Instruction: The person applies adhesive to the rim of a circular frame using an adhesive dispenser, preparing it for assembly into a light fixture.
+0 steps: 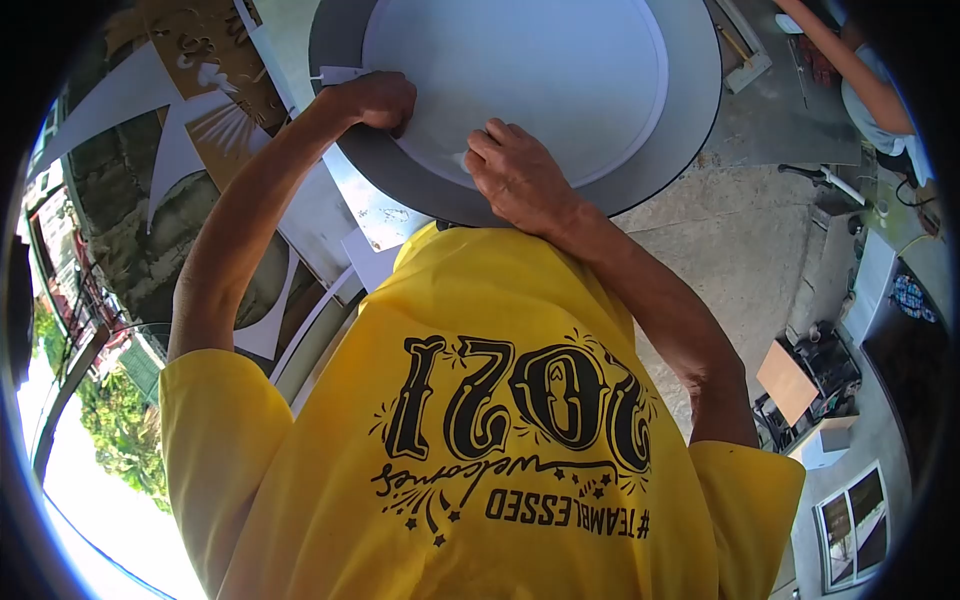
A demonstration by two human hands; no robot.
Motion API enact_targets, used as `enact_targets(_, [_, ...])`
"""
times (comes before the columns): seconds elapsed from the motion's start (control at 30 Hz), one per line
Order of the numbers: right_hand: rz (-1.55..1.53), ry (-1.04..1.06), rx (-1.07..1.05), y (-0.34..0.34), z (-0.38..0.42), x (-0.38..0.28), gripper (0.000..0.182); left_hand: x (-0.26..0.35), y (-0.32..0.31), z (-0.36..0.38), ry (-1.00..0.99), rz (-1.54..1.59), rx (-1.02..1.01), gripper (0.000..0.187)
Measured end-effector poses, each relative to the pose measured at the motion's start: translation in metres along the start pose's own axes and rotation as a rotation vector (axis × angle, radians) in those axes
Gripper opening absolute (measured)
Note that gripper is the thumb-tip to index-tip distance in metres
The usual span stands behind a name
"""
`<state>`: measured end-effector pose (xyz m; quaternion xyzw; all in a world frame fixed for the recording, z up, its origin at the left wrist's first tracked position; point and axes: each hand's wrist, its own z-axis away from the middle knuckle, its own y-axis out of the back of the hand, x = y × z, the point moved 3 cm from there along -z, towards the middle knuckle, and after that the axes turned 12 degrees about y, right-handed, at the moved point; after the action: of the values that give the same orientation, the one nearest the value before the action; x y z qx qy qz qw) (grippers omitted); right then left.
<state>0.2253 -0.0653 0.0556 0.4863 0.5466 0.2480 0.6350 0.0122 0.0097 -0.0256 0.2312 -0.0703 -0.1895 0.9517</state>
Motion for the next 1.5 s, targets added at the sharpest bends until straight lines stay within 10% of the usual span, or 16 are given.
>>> enact_targets(0.8, [-0.768, -0.707, 0.859, 0.063, 0.094, 0.048, 0.042, 0.017, 0.011, 0.016, -0.084, -0.131, 0.122, 0.019])
enact_targets(1.5, [-0.735, -0.556, 1.463, 0.094, 0.168, 0.081, 0.043, 0.024, 0.013, 0.016, -0.042, -0.086, 0.065, 0.021])
